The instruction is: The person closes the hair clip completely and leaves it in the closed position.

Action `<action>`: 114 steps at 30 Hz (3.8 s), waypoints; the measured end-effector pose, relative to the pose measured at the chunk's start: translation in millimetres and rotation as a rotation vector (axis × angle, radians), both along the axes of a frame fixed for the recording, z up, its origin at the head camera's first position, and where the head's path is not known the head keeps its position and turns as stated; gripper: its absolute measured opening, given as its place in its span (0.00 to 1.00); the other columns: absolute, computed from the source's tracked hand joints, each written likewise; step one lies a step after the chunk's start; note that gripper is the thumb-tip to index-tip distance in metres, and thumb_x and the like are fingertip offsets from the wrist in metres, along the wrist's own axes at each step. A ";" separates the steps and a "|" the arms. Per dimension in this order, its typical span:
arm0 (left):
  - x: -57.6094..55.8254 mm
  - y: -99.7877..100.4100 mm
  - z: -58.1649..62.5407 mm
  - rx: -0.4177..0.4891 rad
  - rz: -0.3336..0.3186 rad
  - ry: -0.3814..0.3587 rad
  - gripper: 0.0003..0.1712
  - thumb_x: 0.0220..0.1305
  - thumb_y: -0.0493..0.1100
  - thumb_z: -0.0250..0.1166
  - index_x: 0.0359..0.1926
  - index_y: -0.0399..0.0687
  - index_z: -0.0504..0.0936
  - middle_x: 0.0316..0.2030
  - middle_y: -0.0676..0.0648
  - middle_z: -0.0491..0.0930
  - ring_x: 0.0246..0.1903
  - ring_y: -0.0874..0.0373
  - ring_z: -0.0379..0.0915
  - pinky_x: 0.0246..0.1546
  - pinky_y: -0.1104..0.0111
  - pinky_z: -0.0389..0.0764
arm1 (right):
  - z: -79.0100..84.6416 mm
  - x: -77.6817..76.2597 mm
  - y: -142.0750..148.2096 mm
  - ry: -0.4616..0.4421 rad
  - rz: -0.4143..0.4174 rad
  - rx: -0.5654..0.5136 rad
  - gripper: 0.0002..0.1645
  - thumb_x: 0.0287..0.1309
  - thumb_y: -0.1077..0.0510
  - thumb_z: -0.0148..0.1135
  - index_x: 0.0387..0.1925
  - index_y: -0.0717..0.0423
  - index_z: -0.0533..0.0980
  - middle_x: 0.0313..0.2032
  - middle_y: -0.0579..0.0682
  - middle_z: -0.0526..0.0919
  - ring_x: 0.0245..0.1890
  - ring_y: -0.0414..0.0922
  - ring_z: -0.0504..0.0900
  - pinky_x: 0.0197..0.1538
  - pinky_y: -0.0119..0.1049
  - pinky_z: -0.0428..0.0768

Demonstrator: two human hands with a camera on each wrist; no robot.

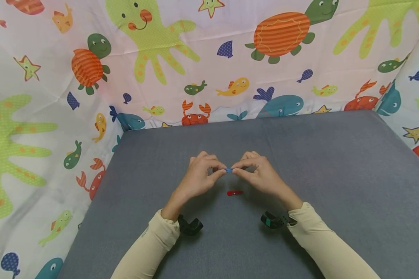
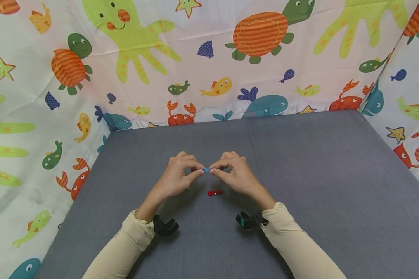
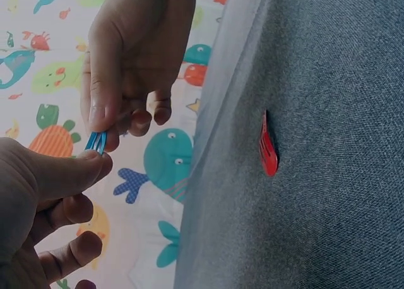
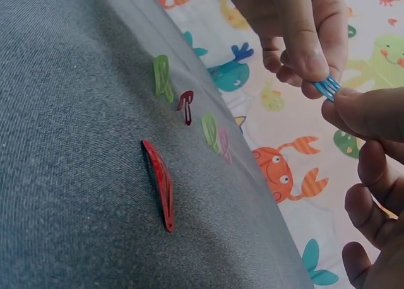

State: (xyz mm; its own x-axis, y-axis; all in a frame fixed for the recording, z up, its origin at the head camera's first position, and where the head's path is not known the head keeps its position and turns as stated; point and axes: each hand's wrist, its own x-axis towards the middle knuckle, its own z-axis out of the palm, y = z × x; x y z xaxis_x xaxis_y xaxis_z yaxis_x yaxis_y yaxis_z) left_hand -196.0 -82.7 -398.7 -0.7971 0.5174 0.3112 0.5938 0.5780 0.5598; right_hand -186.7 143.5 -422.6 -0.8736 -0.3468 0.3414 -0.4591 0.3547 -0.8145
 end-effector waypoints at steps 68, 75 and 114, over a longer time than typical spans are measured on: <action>-5.0 -11.3 4.2 0.094 -0.169 -0.139 0.06 0.63 0.39 0.72 0.39 0.53 0.93 0.26 0.58 0.82 0.32 0.60 0.63 0.35 0.65 0.66 | 3.5 -1.2 8.5 -0.103 0.177 -0.084 0.07 0.62 0.63 0.69 0.37 0.50 0.90 0.26 0.46 0.75 0.33 0.44 0.69 0.40 0.41 0.68; -4.9 -11.4 5.1 0.105 -0.176 -0.159 0.06 0.63 0.40 0.72 0.40 0.53 0.93 0.27 0.58 0.83 0.32 0.60 0.64 0.36 0.63 0.67 | 4.3 -2.0 8.7 -0.113 0.191 -0.094 0.06 0.62 0.63 0.69 0.37 0.57 0.90 0.25 0.46 0.75 0.33 0.44 0.69 0.40 0.41 0.67; 2.3 0.2 1.5 0.098 0.031 -0.026 0.12 0.57 0.46 0.78 0.44 0.57 0.91 0.24 0.57 0.74 0.33 0.62 0.65 0.43 0.58 0.54 | 2.3 -1.3 6.8 -0.321 0.058 -0.172 0.13 0.68 0.57 0.65 0.41 0.66 0.85 0.34 0.44 0.83 0.40 0.42 0.76 0.49 0.41 0.73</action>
State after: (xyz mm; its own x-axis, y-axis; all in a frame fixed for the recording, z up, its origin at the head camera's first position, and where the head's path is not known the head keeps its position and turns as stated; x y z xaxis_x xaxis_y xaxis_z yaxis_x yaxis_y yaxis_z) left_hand -193.8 -82.5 -397.1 -0.8207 0.4606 0.3380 0.5610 0.5377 0.6294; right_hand -187.9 150.3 -420.3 -0.9264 -0.3598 0.1110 -0.1859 0.1806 -0.9658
